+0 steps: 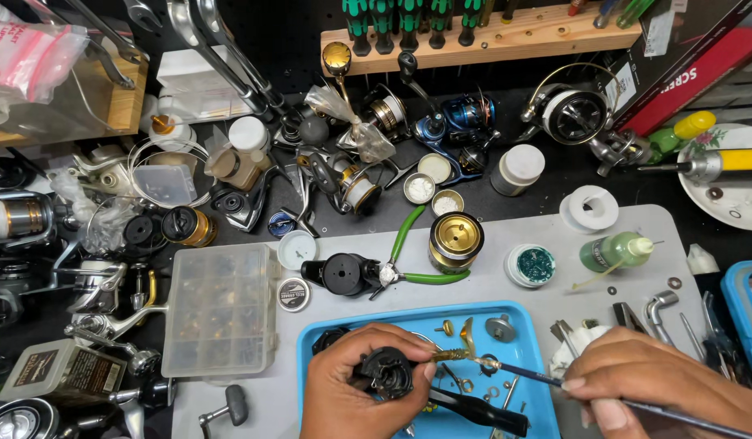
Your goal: The person assembles a fishing reel by inserting small metal parts into the reel body, tightening screws with a screwdriver, and applying grease to internal components using a brush. The person handles various small parts and tools on a cluttered workbench.
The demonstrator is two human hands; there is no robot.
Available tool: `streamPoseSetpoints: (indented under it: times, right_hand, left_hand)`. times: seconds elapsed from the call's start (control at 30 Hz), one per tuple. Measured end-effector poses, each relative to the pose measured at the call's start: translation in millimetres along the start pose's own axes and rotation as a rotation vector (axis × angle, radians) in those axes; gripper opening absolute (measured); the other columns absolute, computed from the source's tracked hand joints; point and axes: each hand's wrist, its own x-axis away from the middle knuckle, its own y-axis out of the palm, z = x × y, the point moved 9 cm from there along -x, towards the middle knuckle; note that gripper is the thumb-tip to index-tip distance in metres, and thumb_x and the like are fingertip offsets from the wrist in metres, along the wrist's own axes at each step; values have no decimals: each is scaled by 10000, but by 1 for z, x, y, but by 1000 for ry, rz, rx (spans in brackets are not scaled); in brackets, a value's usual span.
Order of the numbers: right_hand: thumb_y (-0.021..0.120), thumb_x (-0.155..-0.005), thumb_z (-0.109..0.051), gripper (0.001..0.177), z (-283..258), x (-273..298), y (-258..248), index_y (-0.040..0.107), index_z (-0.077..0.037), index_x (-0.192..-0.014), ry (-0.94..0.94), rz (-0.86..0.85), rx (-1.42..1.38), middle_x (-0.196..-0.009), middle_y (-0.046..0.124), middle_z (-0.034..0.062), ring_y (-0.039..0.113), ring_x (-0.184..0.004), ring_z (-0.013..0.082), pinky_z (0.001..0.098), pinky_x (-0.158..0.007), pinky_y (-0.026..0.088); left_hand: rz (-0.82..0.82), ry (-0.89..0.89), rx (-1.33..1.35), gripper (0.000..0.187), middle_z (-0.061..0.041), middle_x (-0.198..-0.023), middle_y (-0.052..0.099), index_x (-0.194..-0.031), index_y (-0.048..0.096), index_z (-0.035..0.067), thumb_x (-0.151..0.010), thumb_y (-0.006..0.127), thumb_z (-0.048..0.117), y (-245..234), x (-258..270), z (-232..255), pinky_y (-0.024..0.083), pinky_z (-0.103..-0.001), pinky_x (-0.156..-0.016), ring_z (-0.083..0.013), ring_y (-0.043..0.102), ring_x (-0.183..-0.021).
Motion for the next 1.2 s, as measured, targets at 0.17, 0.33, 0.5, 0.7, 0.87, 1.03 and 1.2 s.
streamPoseSetpoints:
  times: [0.17, 0.33, 0.5, 0.7, 0.87, 1.03, 1.2]
  right_hand:
    - [595, -871, -137, 183, 7, 4, 1, 773, -180, -859, 17, -48, 33, -728, 791, -37, 789, -617, 51, 199, -649, 655]
    - [841, -671, -191, 511, 116, 32, 2, 788, -184, -1179, 138, -319, -311, -1064, 925, 47, 969, -856, 155, 312, -906, 728]
    - [590, -1097, 21, 171, 21, -4, -15, 722, 127, -1123, 426, 357, 332, -988, 723, 230, 728, -886, 283, 353, -755, 576]
    - [622, -1073, 33, 140, 14, -9, -11, 746, 85, -1036, 360, 363, 351, -919, 728, 176, 689, -786, 219, 309, -672, 556]
    - [628, -1068, 28, 136, 16, -11, -10, 754, 61, -1028, 364, 351, 360, -944, 739, 138, 654, -733, 180, 284, -665, 542]
    - [639, -1052, 15, 138, 15, -11, -8, 766, 40, -1005, 351, 334, 382, -931, 741, 113, 645, -670, 177, 280, -637, 524]
    - [528, -1135, 52, 147, 34, 15, -14, 654, 115, -1092, 467, 522, 81, -931, 675, 214, 571, -614, 208, 264, -640, 484]
  left_hand:
    - [3, -1, 21, 155, -89, -844, 818, -818, 781, 92, -729, 834, -24, 0, 0, 0, 669, -263, -797, -159, 814, -799]
    - [41, -109, 40, 129, -96, -833, 827, -813, 816, 89, -723, 859, 6, -3, 5, -12, 680, -275, -765, -173, 820, -801]
    - [78, -366, 75, 75, -102, -764, 868, -763, 853, 24, -706, 899, 12, -6, 11, -30, 645, -243, -665, -154, 827, -734]
    - [130, -510, 53, 105, -107, -690, 861, -721, 853, -7, -674, 947, 6, -11, 16, -41, 589, -249, -621, -139, 760, -646]
    - [126, -571, 50, 129, -117, -646, 850, -704, 838, -18, -672, 959, 9, -12, 17, -44, 584, -255, -599, -139, 736, -605]
    - [104, -546, 117, 137, -168, -625, 863, -717, 791, -26, -697, 925, -1, -8, 14, -43, 632, -268, -620, -178, 801, -605]
    - [117, -505, 126, 147, -160, -615, 855, -713, 788, -12, -691, 929, 21, -9, 14, -42, 611, -257, -605, -168, 796, -592]
